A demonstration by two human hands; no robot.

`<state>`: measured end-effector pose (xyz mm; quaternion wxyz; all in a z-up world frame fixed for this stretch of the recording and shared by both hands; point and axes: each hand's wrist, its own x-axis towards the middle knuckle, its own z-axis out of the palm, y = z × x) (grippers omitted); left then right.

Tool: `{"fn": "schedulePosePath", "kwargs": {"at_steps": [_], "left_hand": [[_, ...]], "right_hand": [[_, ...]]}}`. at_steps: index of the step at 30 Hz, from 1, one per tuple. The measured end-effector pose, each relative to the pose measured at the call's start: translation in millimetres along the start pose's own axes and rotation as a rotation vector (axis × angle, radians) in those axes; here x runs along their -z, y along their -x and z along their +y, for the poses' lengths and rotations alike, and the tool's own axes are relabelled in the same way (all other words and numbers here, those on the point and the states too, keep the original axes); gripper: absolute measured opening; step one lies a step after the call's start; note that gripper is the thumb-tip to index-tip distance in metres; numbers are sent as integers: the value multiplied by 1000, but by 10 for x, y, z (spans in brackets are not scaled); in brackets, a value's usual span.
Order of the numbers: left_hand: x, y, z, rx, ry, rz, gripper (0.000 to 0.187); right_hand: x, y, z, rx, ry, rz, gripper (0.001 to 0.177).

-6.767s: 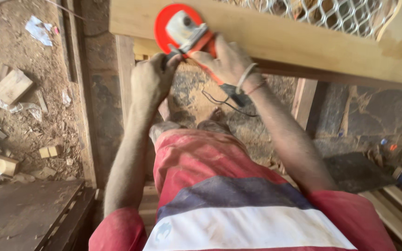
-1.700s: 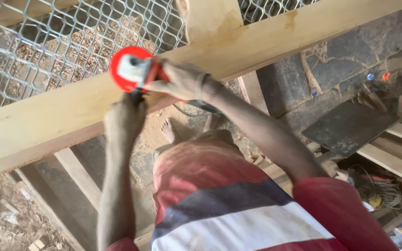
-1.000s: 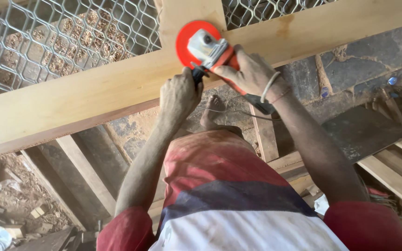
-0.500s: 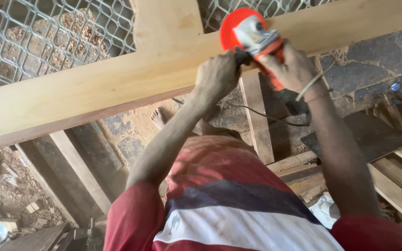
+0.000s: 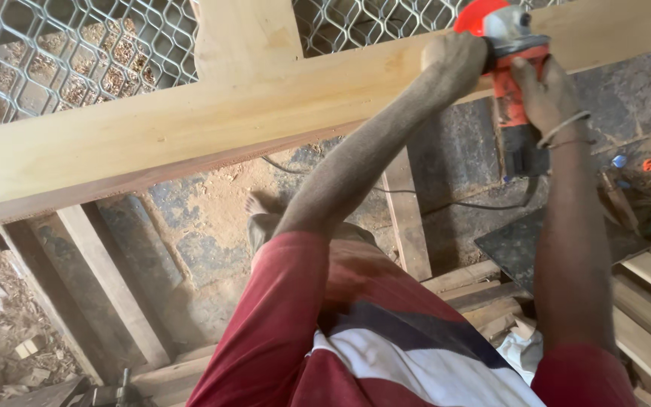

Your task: The person uses an electric sander to smooth the surface of a wooden frame with wire mesh inserts. They move the sander along the edges and flat surfaces, then lift and reposition the frame to access different areas.

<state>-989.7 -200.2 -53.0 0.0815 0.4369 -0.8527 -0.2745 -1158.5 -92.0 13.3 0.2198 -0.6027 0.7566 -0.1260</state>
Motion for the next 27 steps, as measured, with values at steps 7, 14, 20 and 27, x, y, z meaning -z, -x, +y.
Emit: {"fn": "schedulePosePath", "kwargs": {"at_steps": [7, 14, 20, 27], "left_hand": [[735, 1429, -918, 218, 78, -21, 14], [1589, 3562, -2073, 591, 10, 50, 23], [1946, 4657, -2746, 899, -96, 59, 28], [1740, 4607, -2590, 808, -107, 67, 22]], "right_hand": [[-730, 167, -1311, 103, -64, -221, 56], [-1813, 570, -3297, 494, -271, -474, 53], [-2686, 731, -4578, 682, -18, -468, 73], [-2591, 814, -4220, 578, 21, -549, 75]]}}
